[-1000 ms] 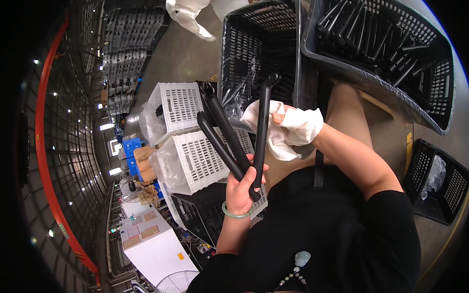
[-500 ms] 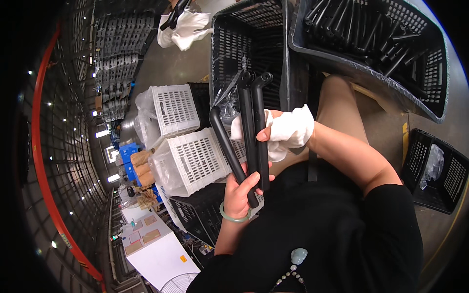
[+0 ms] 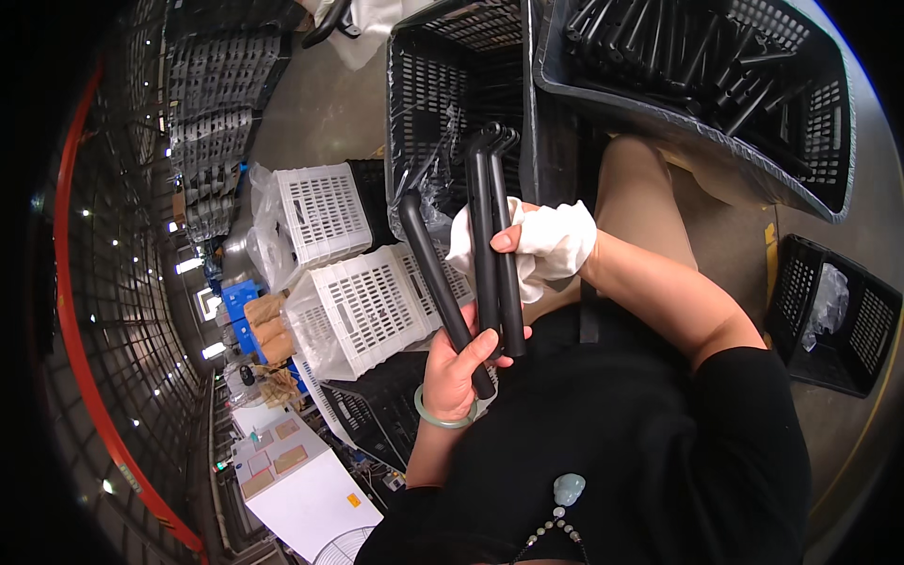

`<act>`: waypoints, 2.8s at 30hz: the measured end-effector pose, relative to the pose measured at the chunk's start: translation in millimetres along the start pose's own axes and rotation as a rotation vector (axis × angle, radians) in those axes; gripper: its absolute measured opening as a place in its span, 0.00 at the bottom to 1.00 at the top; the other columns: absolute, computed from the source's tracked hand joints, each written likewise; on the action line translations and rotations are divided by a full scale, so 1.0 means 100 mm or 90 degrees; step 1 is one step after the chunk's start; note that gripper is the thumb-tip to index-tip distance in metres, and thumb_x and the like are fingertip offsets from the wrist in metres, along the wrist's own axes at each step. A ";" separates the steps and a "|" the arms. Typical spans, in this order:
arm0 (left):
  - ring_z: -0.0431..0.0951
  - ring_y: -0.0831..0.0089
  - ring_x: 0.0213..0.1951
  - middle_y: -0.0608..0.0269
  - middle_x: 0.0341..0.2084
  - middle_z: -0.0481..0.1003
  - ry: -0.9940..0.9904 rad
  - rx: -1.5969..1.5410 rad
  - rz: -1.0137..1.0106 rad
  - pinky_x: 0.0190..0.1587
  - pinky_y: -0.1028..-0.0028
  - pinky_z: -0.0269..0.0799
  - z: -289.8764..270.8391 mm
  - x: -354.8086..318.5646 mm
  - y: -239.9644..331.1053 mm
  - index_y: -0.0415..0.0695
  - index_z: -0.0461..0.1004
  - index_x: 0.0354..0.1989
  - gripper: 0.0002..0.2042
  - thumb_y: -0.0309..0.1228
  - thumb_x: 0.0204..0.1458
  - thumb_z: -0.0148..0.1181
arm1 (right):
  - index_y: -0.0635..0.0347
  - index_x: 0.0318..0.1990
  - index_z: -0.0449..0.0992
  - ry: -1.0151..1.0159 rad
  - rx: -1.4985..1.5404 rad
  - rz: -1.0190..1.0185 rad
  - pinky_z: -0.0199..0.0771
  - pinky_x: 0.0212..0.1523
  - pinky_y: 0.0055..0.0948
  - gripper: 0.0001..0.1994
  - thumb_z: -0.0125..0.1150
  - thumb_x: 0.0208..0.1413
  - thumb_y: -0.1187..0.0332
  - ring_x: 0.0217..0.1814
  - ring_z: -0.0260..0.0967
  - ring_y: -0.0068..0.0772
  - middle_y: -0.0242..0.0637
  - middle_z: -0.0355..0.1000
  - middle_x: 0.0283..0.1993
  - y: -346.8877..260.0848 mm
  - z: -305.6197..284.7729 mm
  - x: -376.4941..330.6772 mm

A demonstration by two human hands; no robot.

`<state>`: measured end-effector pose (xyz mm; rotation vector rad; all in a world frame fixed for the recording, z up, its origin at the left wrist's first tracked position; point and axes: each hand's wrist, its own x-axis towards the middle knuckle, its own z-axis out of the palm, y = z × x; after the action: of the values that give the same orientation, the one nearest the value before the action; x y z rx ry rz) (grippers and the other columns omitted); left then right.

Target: Wiping down and sorting black plastic handles into crates in a manufacturing facility.

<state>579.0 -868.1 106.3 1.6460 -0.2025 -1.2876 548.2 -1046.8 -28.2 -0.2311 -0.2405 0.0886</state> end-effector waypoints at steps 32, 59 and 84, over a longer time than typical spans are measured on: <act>0.65 0.79 0.26 0.60 0.32 0.68 -0.072 -0.110 0.062 0.26 0.82 0.60 0.09 0.37 -0.07 0.43 0.50 0.68 0.32 0.19 0.54 0.51 | 0.56 0.32 0.73 0.551 -0.945 -0.676 0.71 0.35 0.31 0.10 0.57 0.56 0.60 0.32 0.69 0.39 0.34 0.68 0.27 -0.86 0.23 -0.49; 0.74 0.77 0.30 0.56 0.38 0.71 -0.153 -0.095 0.096 0.24 0.85 0.64 -0.38 0.29 0.04 0.37 0.63 0.59 0.22 0.21 0.55 0.54 | 0.63 0.40 0.78 0.726 -0.535 -0.424 0.69 0.33 0.19 0.27 0.45 0.64 0.45 0.31 0.69 0.18 0.29 0.75 0.31 -1.09 -0.85 -0.53; 0.70 0.83 0.24 0.69 0.20 0.67 0.035 0.081 0.253 0.29 0.81 0.67 -0.39 0.29 0.00 0.44 0.61 0.28 0.10 0.22 0.56 0.56 | 0.58 0.51 0.74 -0.021 -1.243 -0.462 0.52 0.66 0.50 0.17 0.54 0.57 0.63 0.61 0.66 0.44 0.36 0.71 0.57 0.04 0.19 0.07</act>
<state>622.3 -863.9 85.9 1.6418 -0.5587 -0.9422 550.0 -1038.6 -9.9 -2.0549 -0.3620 -0.9279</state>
